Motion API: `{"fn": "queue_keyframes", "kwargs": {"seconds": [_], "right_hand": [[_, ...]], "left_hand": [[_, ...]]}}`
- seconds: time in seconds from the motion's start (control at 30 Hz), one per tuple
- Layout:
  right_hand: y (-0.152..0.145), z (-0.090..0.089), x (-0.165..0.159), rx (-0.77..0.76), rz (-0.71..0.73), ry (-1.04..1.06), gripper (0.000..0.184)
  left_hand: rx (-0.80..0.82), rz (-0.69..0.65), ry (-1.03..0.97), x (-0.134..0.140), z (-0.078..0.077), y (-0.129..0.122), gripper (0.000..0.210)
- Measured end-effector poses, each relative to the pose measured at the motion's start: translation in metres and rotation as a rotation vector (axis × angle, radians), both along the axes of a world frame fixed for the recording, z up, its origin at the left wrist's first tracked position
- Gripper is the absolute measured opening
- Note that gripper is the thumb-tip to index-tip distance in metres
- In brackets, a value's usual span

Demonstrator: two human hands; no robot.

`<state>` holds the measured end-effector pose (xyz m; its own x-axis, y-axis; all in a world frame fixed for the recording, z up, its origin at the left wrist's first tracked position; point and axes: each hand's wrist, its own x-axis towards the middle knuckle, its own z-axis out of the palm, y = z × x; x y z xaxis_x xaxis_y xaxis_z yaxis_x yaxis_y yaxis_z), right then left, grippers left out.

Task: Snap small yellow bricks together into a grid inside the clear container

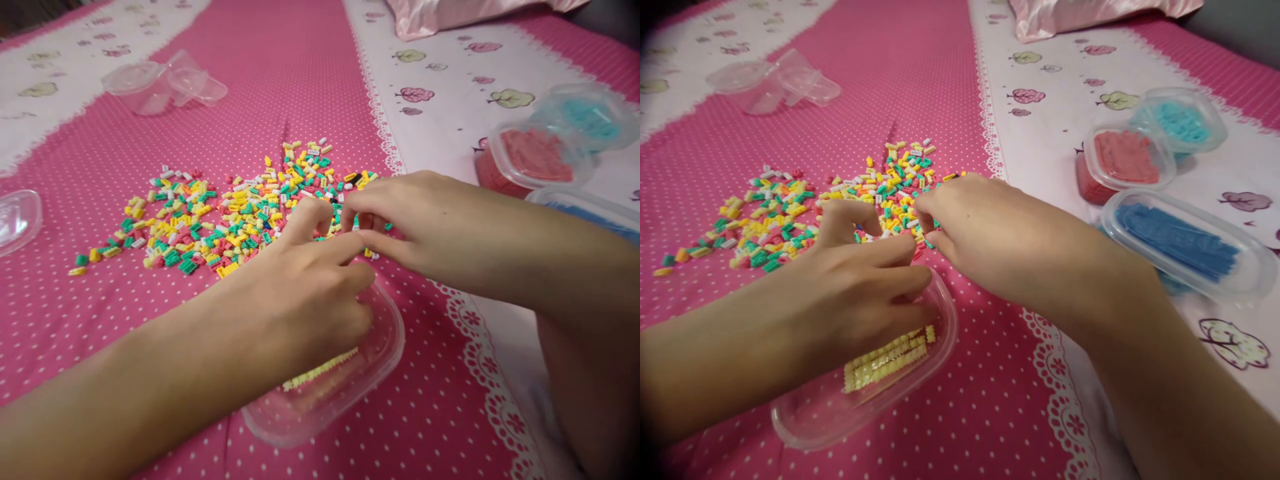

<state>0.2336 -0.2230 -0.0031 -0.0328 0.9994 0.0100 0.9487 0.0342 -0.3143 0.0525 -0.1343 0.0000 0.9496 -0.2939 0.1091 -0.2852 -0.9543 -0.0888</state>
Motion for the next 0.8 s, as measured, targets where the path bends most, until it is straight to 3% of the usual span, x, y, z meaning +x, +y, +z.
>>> {"fn": "queue_keyframes", "kwargs": {"seconds": [0.27, 0.8], "right_hand": [[0.0, -0.005, 0.002, -0.002, 0.015, -0.013, 0.011], [0.001, -0.002, -0.002, -0.017, 0.002, 0.028, 0.015]], "left_hand": [[0.004, -0.021, -0.094, 0.001, -0.009, -0.002, 0.036], [0.032, -0.004, -0.117, 0.003, -0.01, -0.005, 0.033]]}}
